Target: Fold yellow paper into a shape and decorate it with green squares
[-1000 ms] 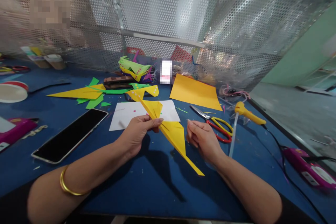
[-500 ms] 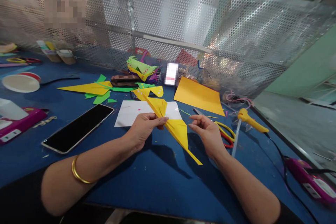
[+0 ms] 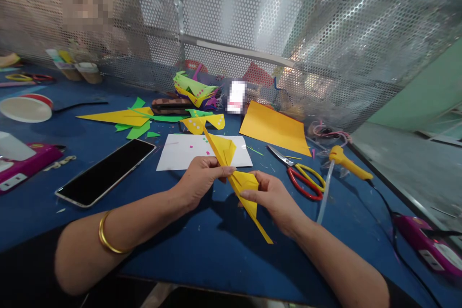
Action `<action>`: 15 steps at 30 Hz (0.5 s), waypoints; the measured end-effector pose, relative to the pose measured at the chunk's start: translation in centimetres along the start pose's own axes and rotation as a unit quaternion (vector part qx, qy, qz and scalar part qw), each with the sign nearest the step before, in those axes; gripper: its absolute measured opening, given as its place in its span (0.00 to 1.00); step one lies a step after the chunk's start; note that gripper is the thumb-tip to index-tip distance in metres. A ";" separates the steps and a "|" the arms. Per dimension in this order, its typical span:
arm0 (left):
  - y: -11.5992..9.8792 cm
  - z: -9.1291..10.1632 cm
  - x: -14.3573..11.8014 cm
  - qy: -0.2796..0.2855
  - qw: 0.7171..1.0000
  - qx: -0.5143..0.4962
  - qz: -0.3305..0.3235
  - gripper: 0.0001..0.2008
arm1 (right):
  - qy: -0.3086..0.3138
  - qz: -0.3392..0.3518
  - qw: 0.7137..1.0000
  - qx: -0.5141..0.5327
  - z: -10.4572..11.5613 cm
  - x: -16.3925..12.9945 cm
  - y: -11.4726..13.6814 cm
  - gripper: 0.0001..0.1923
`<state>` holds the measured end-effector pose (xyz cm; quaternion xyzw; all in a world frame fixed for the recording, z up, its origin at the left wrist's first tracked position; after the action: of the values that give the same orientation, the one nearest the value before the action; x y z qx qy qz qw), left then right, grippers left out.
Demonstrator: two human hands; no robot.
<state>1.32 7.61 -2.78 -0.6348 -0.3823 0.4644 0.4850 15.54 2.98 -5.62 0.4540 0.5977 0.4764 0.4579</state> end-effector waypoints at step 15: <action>0.4 -0.3 0.3 0.019 0.998 0.060 -0.015 0.18 | -0.026 0.019 1.000 -0.001 0.2 -0.3 0.8 0.18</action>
<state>1.67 7.74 -3.17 -0.6076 -0.3539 0.4672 0.5360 15.85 2.79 -4.86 0.4765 0.5768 0.4737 0.4646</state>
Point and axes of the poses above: each hand's wrist, its own x-axis towards the middle knuckle, its own z-axis out of the back of the hand, y = z × x, the point moved 8 cm from there along x, towards the middle knuckle, and after that the axes turned 7 degrees about z, right-handed, at the moved point
